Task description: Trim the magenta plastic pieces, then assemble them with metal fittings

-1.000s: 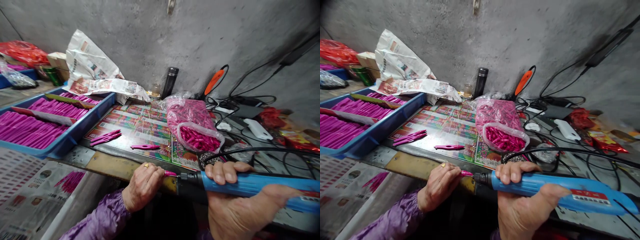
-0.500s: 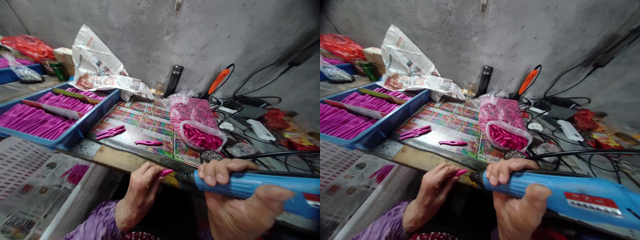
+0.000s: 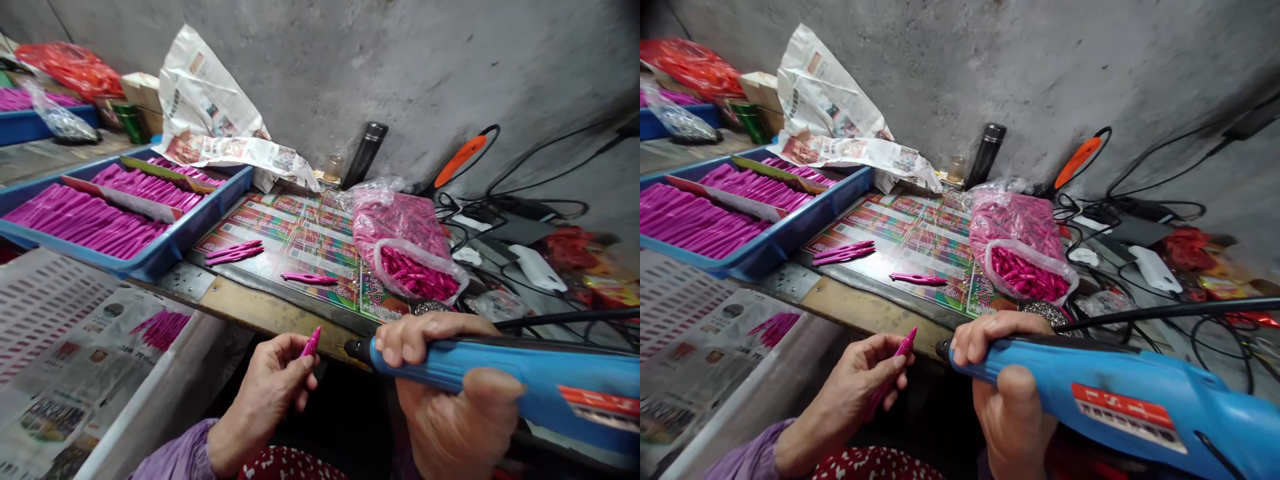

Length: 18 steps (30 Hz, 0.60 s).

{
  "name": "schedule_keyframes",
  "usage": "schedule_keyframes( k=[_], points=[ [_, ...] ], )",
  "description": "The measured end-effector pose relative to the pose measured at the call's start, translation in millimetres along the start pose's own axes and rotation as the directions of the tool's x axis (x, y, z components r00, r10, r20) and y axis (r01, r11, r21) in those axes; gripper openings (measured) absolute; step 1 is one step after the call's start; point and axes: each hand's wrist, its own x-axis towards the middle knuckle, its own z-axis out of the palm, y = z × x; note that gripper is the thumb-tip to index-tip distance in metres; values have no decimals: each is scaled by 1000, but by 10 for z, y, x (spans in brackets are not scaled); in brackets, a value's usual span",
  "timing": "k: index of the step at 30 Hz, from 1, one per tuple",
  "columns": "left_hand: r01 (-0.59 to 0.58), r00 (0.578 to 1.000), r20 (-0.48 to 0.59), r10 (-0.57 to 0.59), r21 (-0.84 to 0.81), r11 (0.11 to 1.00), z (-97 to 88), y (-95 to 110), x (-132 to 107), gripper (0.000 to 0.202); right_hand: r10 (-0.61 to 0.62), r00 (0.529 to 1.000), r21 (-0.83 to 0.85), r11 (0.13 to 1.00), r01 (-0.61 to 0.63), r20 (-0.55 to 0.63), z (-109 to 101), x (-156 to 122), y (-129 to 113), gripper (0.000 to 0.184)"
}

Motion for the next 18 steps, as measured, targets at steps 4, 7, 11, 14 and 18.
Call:
schedule_keyframes(
  k=[4,7,11,14,18],
  points=[
    [56,998,-25,-59,-88,995,19,-59,11,61,-1,999,-8,1000,2,36,52,-1,20,41],
    [104,994,-27,-110,-180,978,43,-76,27,57,0,998,-7,1000,0,67,102,-8,39,41],
    [156,986,-11,-166,-287,945,79,-57,37,53,27,997,23,999,-28,67,154,-37,68,41],
    [177,981,-18,-193,-316,932,100,-40,29,52,47,997,43,998,-50,67,179,-49,87,41],
    [186,977,-35,-209,-330,925,118,-30,10,54,50,996,59,997,-55,80,196,-37,103,41]
  ],
)
